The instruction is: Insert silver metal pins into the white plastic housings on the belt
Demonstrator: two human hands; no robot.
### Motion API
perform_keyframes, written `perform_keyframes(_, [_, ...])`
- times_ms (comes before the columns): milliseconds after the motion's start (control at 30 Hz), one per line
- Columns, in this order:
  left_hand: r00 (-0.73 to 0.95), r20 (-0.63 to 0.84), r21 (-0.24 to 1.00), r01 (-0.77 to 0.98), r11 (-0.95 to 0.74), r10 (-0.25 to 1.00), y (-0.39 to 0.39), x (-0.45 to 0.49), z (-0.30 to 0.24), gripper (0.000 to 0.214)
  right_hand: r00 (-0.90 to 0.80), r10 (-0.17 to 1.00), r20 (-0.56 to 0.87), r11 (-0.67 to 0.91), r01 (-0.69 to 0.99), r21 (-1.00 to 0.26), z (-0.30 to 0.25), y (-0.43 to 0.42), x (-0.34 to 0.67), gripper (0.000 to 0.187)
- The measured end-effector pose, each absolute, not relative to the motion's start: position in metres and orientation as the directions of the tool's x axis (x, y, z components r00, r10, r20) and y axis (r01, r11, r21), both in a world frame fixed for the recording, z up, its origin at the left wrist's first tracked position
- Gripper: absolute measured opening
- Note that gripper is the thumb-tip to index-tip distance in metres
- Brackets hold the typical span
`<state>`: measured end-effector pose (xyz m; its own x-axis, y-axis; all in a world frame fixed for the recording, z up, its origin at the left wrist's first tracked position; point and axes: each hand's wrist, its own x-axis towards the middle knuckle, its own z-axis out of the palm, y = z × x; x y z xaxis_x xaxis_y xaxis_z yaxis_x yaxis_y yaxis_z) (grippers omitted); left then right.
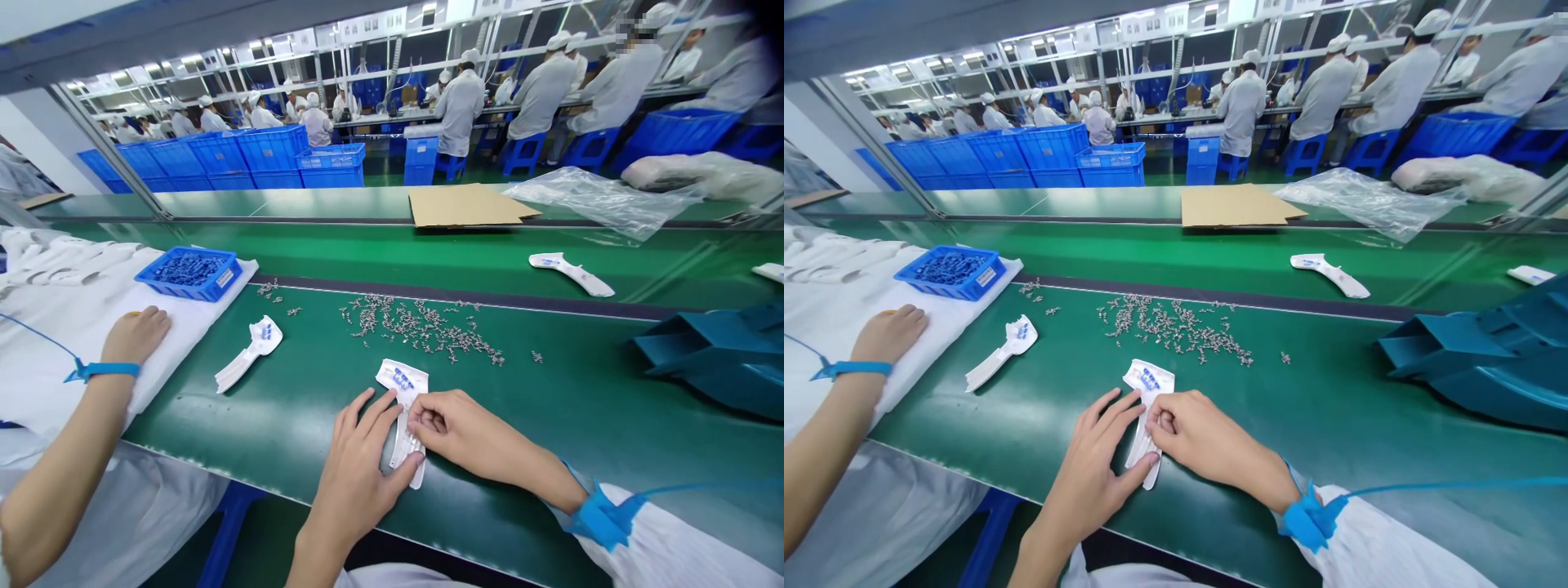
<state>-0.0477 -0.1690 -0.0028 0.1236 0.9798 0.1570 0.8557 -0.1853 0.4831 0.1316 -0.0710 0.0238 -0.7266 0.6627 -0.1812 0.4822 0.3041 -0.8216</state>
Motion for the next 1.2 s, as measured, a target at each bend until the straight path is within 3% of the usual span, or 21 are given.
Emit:
perform_keyframes(467, [0.127, 0.132, 0.501, 0.847, -0.177, 0.983, -0.1693, -0.0489, -0.0062, 0.048, -0.706, 0.676, -0.211, 0.361, 0.567, -0.741, 0.0297, -0.0727, 0.1284, 0.020])
perform_keyframes(633, [0.132, 0.133, 0.499, 0.847, -0.181, 0.982, -0.1686, -0.0495, -0.0060, 0.049, -0.698, 0.680, -0.223, 0.346, 0.575, -0.742, 0.0274, -0.0709, 0.1307, 0.008])
perform_keyframes(1200, [0.119, 0.119, 0.522, 0.837, -0.164, 0.986, -0.1678, -0.0478, -0.0040, 0.048, -0.734, 0.646, -0.209, 0.364, 0.537, -0.761, 0.0254, -0.0676, 0.1311, 0.024])
